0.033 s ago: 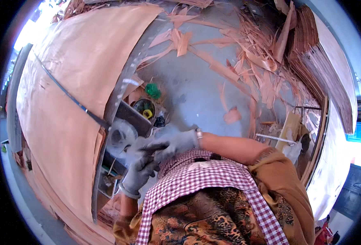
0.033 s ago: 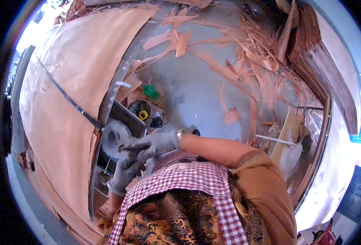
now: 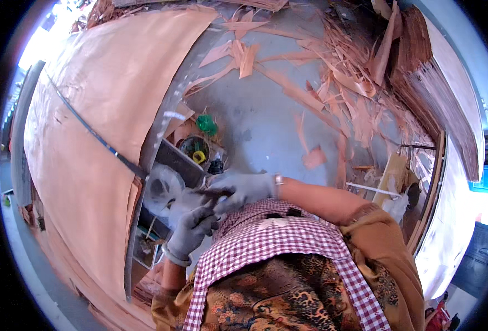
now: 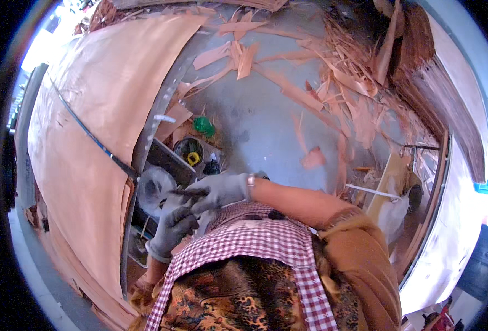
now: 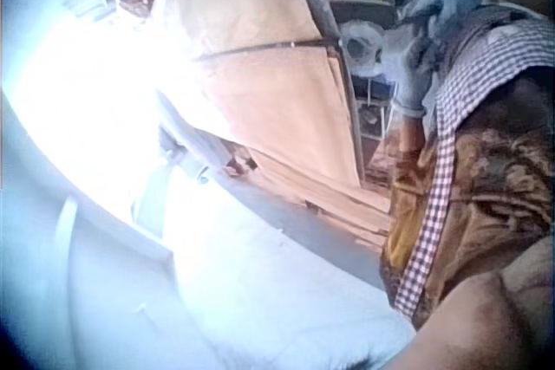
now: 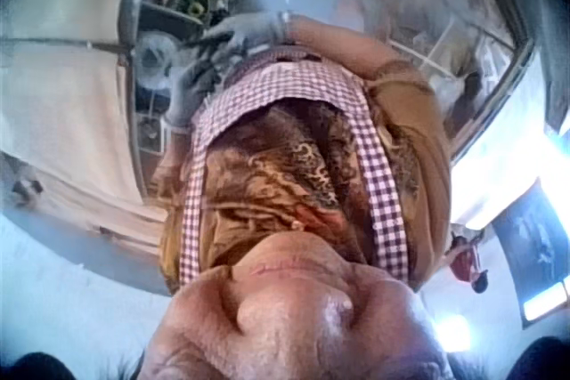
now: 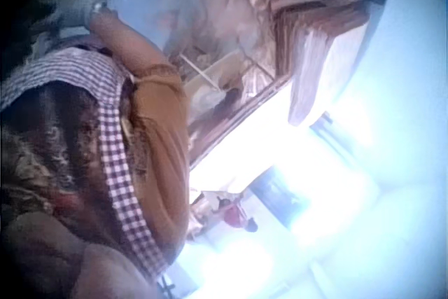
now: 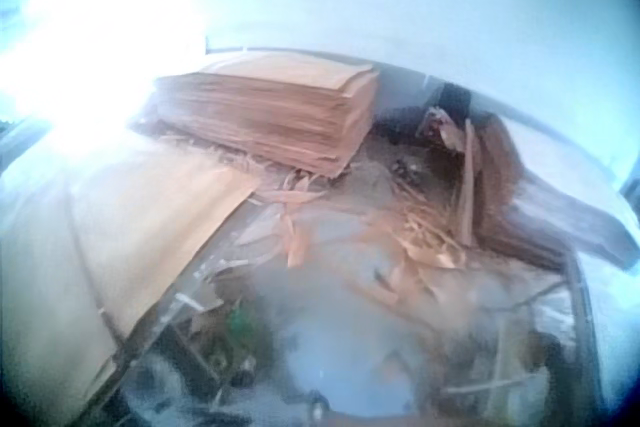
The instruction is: The person cuts wood veneer sheets using a knife, applies tape to the edges, and moves the sheets between stacks in a workshop environment.
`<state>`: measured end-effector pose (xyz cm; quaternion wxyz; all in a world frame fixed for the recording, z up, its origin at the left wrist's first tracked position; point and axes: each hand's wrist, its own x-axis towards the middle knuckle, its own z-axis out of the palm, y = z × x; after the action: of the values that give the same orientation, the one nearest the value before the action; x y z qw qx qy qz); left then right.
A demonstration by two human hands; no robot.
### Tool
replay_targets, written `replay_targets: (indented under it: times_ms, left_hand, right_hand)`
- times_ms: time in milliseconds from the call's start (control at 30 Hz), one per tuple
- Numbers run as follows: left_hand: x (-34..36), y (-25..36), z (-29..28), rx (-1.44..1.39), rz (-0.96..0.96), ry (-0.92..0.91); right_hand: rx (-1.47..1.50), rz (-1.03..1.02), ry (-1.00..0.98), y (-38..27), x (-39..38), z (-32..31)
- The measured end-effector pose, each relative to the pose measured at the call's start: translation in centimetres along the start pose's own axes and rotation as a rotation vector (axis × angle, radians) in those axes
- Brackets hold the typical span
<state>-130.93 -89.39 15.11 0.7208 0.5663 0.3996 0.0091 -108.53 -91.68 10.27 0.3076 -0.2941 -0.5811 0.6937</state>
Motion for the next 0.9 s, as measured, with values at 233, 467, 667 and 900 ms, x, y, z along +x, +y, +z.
replay_targets:
  times_ms: [233,467,667,900]
  left_hand:
    - [11.8,9.7,4.8,0.362,0.356,-0.134]
    - [25.6,16.7,3.9,-0.078,0.089,-0.047]
    - [38.5,21.7,3.4,-0.23,0.06,-0.086]
    - [47.6,25.5,0.2,0.057,0.105,0.361]
  right_hand:
    - [-0.066,-0.039,0.232,-2.5,-8.7,-9.9]
    - [0.152,0.227,0.241,-4.5,-11.7,-25.6]
    - [0.165,0.273,0.225,-4.1,-11.5,-37.5]
    - [0.241,0.433,0.492,2.2,-18.8,-48.8]
